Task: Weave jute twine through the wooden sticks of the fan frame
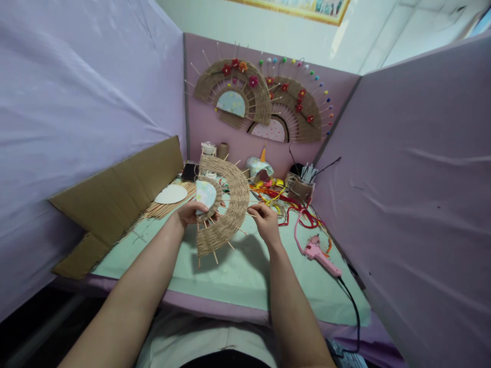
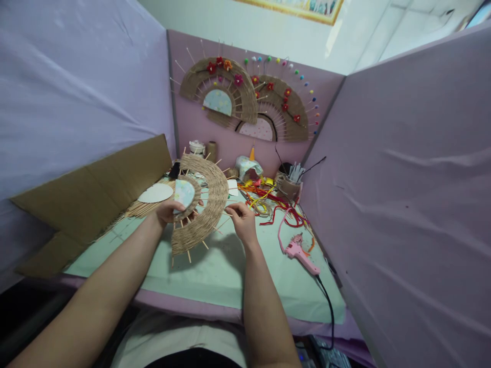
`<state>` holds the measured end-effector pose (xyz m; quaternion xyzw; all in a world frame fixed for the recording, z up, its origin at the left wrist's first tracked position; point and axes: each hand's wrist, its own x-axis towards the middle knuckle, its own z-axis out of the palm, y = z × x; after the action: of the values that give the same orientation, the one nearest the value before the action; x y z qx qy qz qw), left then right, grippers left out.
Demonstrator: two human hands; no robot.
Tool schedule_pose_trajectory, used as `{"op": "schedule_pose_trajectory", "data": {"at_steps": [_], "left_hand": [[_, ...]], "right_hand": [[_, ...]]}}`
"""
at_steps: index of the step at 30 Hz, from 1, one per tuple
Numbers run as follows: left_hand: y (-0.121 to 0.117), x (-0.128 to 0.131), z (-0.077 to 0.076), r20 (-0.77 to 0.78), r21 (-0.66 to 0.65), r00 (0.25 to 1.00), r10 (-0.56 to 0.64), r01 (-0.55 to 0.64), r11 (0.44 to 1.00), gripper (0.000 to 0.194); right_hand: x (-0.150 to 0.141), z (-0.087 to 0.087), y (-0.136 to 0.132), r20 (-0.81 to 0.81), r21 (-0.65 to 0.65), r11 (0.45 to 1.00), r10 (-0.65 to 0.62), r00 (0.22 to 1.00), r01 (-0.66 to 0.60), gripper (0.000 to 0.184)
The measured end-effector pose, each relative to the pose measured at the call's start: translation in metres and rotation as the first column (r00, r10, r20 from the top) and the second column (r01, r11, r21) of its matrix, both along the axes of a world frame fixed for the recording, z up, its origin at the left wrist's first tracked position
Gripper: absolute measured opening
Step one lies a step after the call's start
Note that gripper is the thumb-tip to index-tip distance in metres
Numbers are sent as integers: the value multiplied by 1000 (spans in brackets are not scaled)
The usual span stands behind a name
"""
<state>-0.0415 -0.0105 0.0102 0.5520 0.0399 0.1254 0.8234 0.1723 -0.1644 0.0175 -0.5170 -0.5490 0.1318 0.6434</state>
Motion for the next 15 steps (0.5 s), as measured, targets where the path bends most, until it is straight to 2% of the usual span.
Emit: {"op": "schedule_pose_trajectory", "data": {"at_steps": [5, 10, 15], "left_hand": [[-1, -1, 2, -5, 27, 999, 33, -33, 999, 51], [-3, 4, 2, 58, 32, 969, 242, -244, 969, 39], [-6, 12, 10, 0, 2, 904, 428, -428, 904, 38]], "right_hand": [[2, -3, 1, 79, -1, 998, -69, 994, 70, 20], [2, -3, 1, 81, 20, 996, -88, 993, 87, 21], [4, -5, 3, 77, 31, 995, -96, 992, 94, 22]]}}
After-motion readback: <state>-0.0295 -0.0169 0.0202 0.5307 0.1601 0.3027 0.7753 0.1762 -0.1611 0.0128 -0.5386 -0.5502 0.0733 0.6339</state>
